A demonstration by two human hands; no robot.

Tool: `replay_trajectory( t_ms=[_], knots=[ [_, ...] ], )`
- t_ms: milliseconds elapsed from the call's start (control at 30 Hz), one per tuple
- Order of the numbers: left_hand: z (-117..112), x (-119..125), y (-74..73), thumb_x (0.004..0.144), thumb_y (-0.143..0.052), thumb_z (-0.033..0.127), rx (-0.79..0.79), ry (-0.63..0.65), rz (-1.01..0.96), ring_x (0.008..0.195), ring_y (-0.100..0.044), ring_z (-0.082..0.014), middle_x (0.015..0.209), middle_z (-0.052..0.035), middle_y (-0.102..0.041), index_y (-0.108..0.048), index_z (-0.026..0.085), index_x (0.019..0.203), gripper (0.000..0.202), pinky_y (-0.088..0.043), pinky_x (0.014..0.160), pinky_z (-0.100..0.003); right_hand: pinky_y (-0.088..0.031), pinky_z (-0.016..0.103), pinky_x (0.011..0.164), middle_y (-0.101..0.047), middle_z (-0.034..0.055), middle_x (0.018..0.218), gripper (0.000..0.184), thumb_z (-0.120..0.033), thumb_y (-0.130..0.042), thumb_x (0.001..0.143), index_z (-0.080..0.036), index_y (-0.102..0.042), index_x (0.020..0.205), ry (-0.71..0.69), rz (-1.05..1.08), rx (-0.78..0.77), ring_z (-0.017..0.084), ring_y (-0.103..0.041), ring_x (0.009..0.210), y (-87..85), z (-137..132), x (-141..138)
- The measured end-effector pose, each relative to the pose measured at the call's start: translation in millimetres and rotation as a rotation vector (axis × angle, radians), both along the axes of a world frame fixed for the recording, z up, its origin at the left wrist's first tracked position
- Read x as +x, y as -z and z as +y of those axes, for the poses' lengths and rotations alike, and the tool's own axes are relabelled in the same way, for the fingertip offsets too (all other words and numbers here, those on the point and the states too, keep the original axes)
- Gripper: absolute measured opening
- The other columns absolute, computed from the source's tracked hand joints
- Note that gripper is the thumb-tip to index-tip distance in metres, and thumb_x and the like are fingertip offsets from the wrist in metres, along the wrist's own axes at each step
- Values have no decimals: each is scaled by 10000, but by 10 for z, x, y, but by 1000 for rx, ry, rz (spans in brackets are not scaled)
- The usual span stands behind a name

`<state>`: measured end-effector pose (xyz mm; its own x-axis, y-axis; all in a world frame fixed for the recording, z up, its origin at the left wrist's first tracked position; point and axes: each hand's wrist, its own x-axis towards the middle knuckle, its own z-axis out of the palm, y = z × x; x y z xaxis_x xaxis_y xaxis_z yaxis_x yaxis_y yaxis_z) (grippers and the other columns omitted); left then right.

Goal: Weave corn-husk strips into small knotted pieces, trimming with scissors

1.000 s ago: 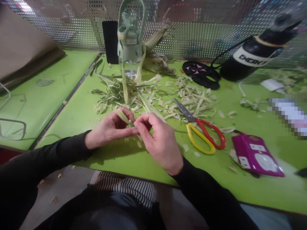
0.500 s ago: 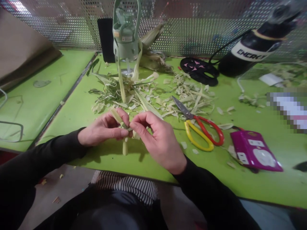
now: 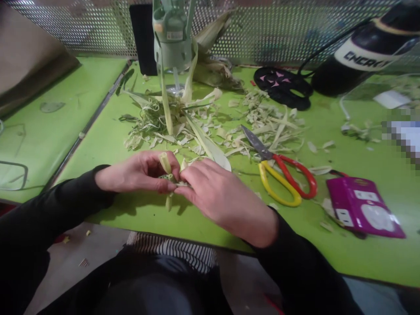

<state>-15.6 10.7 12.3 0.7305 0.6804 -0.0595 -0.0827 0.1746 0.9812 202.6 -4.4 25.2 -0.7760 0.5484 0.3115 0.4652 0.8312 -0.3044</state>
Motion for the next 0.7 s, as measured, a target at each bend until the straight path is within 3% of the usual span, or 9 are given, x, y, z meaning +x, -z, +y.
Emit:
replay_trajectory(
  t_ms=[133, 300, 467, 600, 700],
  knots=[
    [20, -25, -47, 773, -759, 140, -93, 118, 30, 623, -585, -66, 763, 23, -607, -575, 145, 877, 211, -504, 578, -187, -452, 298, 680, -622, 35, 760, 247, -236, -447, 997, -199, -587, 796, -79, 45, -100, 165, -564, 723, 5, -19, -29],
    [-39, 30, -28, 757, -773, 134, -143, 19, -67, 682, -594, -68, 785, 22, -606, -551, 154, 850, 241, -509, 631, -180, -439, 267, 629, -520, -14, 653, 250, -168, -477, 948, -213, -512, 704, -1, 233, -283, 126, -499, 631, -41, -59, -85],
    [-126, 81, -42, 747, -774, 141, -266, 25, -148, 614, -582, -55, 744, 31, -599, -559, 156, 848, 238, -490, 572, -164, -452, 266, 592, -575, -9, 691, 224, -186, -492, 931, -224, -537, 714, 1, 343, -460, 124, -549, 630, -29, -88, -88],
    [-154, 71, -73, 724, -737, 31, -304, 82, -190, 616, -582, -39, 752, 47, -604, -556, 153, 829, 242, -502, 605, -158, -452, 272, 582, -572, -14, 669, 224, -175, -525, 910, -233, -542, 694, -59, 358, -451, 127, -554, 618, -39, -89, -68],
    [-101, 45, -15, 738, -734, 42, -277, 103, -177, 630, -590, -50, 756, 46, -609, -553, 157, 858, 245, -492, 597, -169, -426, 266, 580, -524, -25, 635, 243, -164, -529, 908, -227, -519, 674, -47, 318, -382, 121, -515, 603, -41, -54, -67]
  ],
)
